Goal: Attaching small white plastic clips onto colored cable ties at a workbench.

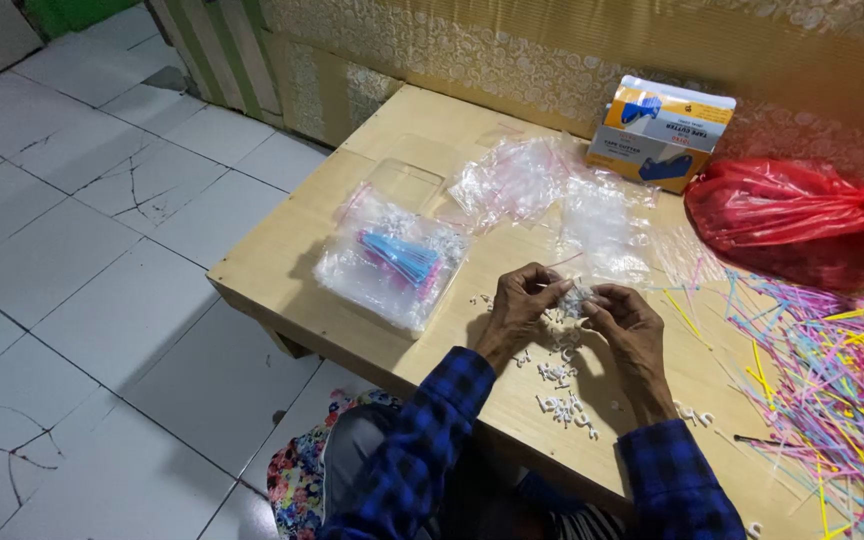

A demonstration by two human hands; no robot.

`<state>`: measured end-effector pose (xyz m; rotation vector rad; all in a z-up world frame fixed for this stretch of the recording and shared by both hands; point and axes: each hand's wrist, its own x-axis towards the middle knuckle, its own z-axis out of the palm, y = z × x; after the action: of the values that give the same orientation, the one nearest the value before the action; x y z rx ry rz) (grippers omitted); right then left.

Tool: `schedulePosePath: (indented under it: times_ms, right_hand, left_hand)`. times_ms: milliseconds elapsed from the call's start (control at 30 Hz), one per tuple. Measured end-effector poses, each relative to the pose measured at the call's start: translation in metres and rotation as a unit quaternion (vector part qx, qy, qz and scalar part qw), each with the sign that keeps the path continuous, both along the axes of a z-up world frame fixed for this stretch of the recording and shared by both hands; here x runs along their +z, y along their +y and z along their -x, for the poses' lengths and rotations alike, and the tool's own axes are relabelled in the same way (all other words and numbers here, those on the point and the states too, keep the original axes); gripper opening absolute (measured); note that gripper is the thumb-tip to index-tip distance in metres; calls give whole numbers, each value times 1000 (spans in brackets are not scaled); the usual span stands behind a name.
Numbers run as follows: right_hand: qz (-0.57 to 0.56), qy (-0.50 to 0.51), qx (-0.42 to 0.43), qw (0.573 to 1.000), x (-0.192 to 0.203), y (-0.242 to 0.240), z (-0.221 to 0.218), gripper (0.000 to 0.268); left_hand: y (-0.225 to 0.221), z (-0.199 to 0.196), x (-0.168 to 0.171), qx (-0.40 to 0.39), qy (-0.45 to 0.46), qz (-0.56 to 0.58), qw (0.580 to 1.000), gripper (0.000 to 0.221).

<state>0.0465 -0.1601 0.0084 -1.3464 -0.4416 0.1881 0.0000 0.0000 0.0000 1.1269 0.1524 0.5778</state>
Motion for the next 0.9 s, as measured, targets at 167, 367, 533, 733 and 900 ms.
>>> schedulePosePath:
  times_ms: [167,367,533,733,900]
  right_hand:
    - [0,-3,-8,1000,3,0,3,38]
    - [-3,-8,-23,1000,33,7,30,30]
    - [-25,6,-29,999,39,11,33,32]
    - [-25,13,-19,999,98,48,56,34]
    - [-32,13,75,997,130,108,69,41]
  left_hand:
    - [2,4,0,-6,-3,-14,1000,18]
    - [3,16,11,10,-16,-30,999,21]
    - [0,29,35,31,-10,-33,999,21]
    - [29,76,98,78,-2,-35,996,20]
    - [81,113,126,167,39,-36,985,50]
